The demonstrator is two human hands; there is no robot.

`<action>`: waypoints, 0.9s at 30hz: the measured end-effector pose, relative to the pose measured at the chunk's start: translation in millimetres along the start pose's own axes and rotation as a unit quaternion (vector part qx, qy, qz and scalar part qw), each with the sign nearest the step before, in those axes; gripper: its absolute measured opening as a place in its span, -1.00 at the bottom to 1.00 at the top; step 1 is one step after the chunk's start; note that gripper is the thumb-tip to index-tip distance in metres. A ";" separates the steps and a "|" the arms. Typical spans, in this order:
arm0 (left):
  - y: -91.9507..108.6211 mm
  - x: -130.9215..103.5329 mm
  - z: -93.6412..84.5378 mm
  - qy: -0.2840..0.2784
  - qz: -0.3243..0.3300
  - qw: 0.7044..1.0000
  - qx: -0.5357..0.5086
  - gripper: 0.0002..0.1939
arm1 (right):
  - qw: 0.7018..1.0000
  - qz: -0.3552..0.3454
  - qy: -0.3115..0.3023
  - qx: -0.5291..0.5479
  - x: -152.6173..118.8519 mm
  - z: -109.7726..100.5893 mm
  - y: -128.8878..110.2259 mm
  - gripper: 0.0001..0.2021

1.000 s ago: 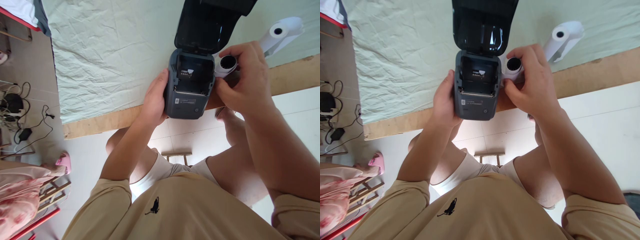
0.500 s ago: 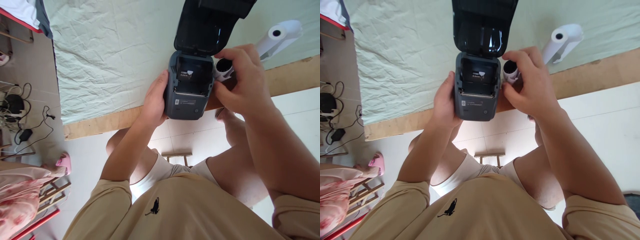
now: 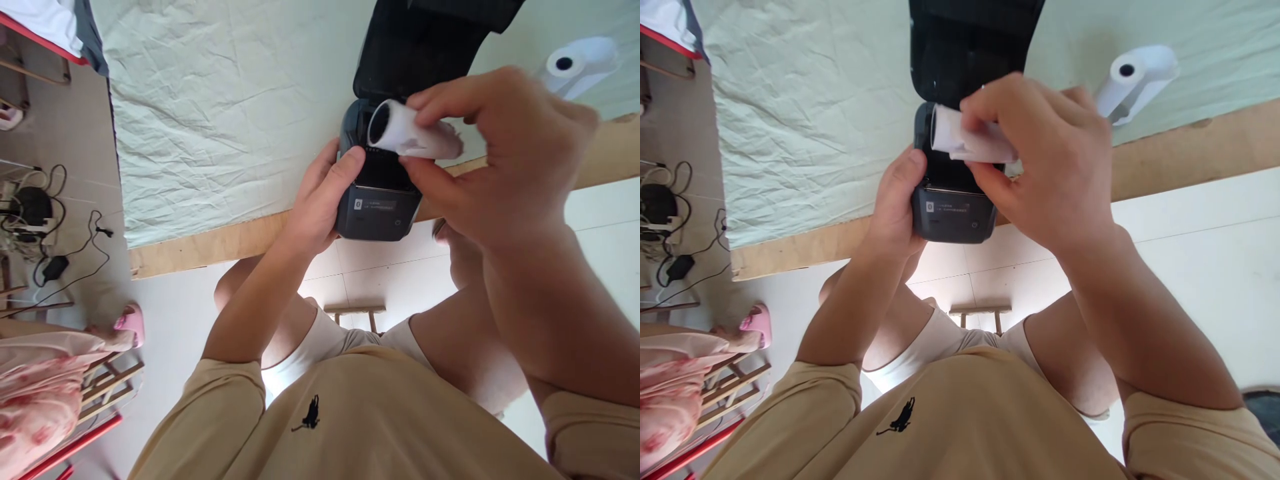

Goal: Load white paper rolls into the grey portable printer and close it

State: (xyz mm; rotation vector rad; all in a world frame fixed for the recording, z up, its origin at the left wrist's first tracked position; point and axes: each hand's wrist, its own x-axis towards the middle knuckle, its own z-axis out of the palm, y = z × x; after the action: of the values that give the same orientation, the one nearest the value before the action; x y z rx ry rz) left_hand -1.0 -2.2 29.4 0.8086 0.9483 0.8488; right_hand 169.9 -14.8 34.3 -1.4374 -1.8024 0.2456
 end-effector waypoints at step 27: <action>-33.6 27.4 -27.8 -0.070 0.172 0.981 0.063 -0.34 | 0.980 -0.089 0.090 0.157 -9.9 18.5 34.2 -0.43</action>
State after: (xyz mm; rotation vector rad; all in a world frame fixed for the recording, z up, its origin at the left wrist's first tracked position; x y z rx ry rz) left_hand -9.0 12.9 -19.2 1.1492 0.7531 1.0217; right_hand 182.7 -6.2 -2.7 -1.0384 -1.6480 0.2844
